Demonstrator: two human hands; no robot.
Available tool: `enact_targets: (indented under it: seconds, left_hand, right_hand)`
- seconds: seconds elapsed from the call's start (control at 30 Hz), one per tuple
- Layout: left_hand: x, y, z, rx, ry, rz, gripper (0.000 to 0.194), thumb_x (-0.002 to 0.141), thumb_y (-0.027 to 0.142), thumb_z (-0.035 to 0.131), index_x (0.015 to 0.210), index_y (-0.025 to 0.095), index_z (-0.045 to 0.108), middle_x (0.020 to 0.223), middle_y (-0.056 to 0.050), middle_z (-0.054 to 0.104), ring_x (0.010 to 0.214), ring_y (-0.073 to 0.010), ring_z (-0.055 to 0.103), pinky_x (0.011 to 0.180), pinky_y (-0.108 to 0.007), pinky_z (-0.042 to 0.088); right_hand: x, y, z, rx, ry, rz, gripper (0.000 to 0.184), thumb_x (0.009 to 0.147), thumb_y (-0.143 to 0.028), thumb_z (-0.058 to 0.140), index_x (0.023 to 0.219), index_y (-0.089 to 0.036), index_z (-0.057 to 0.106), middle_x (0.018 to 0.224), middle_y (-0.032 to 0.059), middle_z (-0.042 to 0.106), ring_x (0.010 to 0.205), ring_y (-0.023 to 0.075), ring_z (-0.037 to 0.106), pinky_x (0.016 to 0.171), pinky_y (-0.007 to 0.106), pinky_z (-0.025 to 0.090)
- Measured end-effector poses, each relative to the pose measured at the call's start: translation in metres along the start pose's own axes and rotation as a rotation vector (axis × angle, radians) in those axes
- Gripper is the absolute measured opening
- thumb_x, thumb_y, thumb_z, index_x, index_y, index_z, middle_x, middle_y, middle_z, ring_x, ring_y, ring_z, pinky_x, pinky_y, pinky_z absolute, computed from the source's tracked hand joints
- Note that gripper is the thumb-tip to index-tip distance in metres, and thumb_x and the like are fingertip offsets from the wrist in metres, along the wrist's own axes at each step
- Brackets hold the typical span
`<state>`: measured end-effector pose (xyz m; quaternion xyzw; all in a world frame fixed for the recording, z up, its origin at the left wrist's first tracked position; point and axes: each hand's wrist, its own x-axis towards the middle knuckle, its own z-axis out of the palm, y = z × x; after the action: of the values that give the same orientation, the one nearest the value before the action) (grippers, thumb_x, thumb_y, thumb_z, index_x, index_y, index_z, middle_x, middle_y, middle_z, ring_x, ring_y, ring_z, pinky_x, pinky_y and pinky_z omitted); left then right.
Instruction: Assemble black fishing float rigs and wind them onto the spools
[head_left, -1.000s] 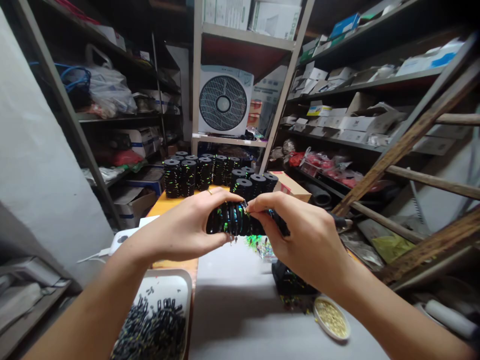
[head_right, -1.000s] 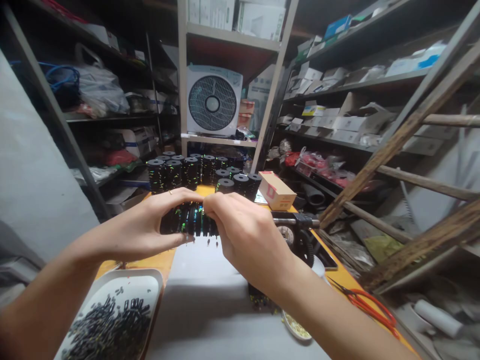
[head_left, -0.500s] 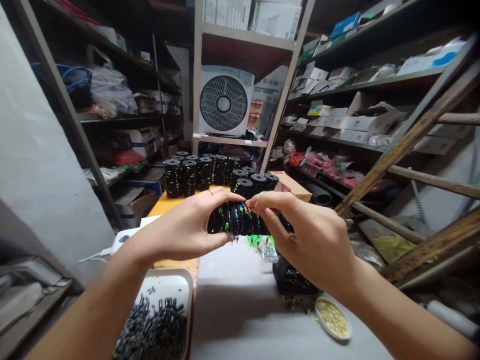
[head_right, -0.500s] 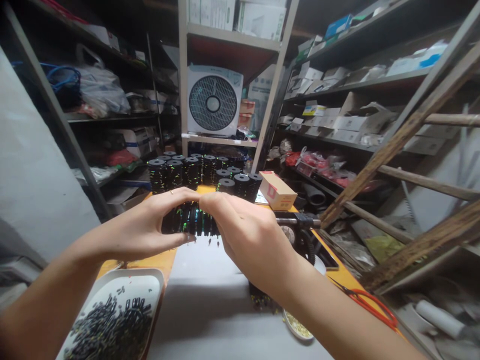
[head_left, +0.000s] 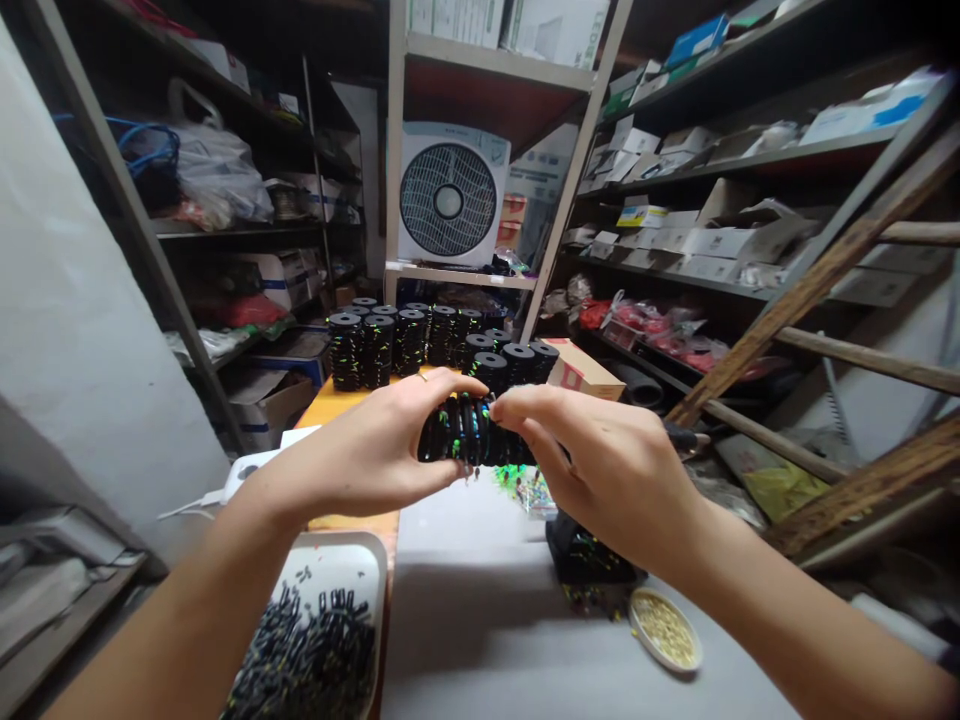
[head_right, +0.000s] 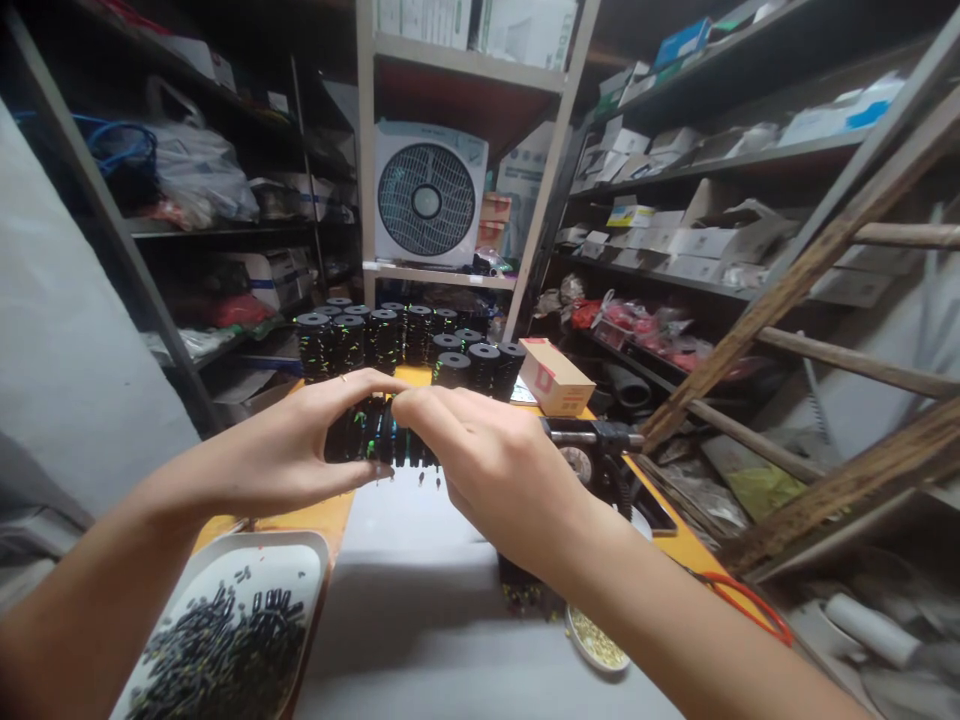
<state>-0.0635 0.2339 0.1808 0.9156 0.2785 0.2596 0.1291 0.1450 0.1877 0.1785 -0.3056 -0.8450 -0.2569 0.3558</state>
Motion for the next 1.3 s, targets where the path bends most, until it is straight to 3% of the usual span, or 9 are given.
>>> enact_targets:
  seconds: [0.47, 0.73, 0.9, 1.03, 1.13, 1.2, 1.23, 1.3]
  left_hand:
    - [0.000, -0.001, 0.000, 0.023, 0.004, 0.059, 0.055, 0.075, 0.013, 0.061, 0.128, 0.018, 0.047, 0.125, -0.004, 0.058, 0.115, -0.0156, 0.053, 0.096, -0.025, 0.041]
    - [0.003, -0.003, 0.003, 0.002, 0.032, 0.082, 0.054, 0.074, 0.011, 0.062, 0.126, 0.017, 0.049, 0.122, -0.003, 0.060, 0.113, -0.0142, 0.055, 0.095, -0.022, 0.042]
    - [0.002, -0.005, 0.004, 0.003, 0.033, 0.083, 0.055, 0.074, 0.013, 0.062, 0.127, 0.015, 0.048, 0.125, -0.005, 0.059, 0.115, -0.0148, 0.054, 0.097, -0.023, 0.042]
    - [0.002, -0.004, 0.003, 0.002, 0.028, 0.087, 0.054, 0.075, 0.014, 0.062, 0.128, 0.016, 0.048, 0.126, -0.006, 0.059, 0.115, -0.0154, 0.054, 0.099, -0.024, 0.042]
    - [0.002, -0.002, 0.003, 0.000, 0.021, 0.083, 0.053, 0.077, 0.016, 0.062, 0.128, 0.017, 0.048, 0.126, -0.006, 0.058, 0.116, -0.0167, 0.054, 0.100, -0.026, 0.042]
    - [0.001, -0.001, 0.002, 0.001, 0.015, 0.070, 0.052, 0.079, 0.018, 0.062, 0.128, 0.018, 0.047, 0.127, -0.005, 0.056, 0.118, -0.0180, 0.052, 0.101, -0.028, 0.042]
    - [0.001, -0.001, 0.002, 0.000, 0.011, 0.067, 0.052, 0.080, 0.020, 0.062, 0.129, 0.020, 0.046, 0.129, -0.005, 0.055, 0.119, -0.0189, 0.051, 0.102, -0.029, 0.041]
    - [0.000, -0.002, 0.001, -0.002, -0.003, 0.070, 0.054, 0.081, 0.023, 0.063, 0.132, 0.022, 0.044, 0.133, -0.005, 0.052, 0.123, -0.0207, 0.048, 0.106, -0.032, 0.039]
  right_hand:
    - [-0.002, 0.003, -0.004, -0.023, -0.087, -0.120, 0.016, 0.091, -0.005, 0.047, 0.091, -0.019, 0.054, 0.091, 0.0053, 0.072, 0.084, 0.0156, 0.069, 0.075, 0.027, 0.056]
    - [0.002, -0.002, -0.004, -0.175, -0.040, -0.297, 0.023, 0.094, -0.005, 0.039, 0.084, -0.013, 0.058, 0.083, 0.0092, 0.072, 0.089, 0.0200, 0.070, 0.082, 0.030, 0.058]
    - [-0.006, -0.005, -0.002, -0.286, -0.070, -0.421, 0.014, 0.091, -0.007, 0.050, 0.097, -0.006, 0.063, 0.084, 0.0100, 0.073, 0.101, 0.0277, 0.068, 0.091, 0.036, 0.057]
    - [-0.018, -0.013, -0.003, -0.437, -0.153, -0.480, 0.026, 0.089, -0.009, 0.054, 0.111, 0.003, 0.061, 0.102, 0.0192, 0.072, 0.115, 0.0347, 0.060, 0.099, 0.042, 0.052]
    - [-0.027, -0.019, -0.014, -0.403, -0.293, -0.380, 0.038, 0.090, -0.005, 0.043, 0.126, 0.006, 0.052, 0.124, 0.0258, 0.061, 0.130, 0.0350, 0.046, 0.105, 0.045, 0.046]
    - [-0.037, -0.021, -0.026, -0.276, -0.375, -0.248, 0.048, 0.088, 0.000, 0.036, 0.135, 0.001, 0.046, 0.139, 0.0245, 0.049, 0.138, 0.0343, 0.035, 0.106, 0.049, 0.043]
    - [-0.043, -0.022, -0.032, -0.212, -0.390, -0.179, 0.050, 0.087, 0.002, 0.035, 0.136, -0.002, 0.045, 0.143, 0.0223, 0.045, 0.139, 0.0336, 0.033, 0.106, 0.050, 0.042]
    - [-0.061, -0.024, -0.042, -0.141, -0.407, -0.025, 0.045, 0.087, 0.000, 0.038, 0.129, -0.009, 0.054, 0.132, 0.0183, 0.056, 0.128, 0.0309, 0.046, 0.100, 0.050, 0.046]
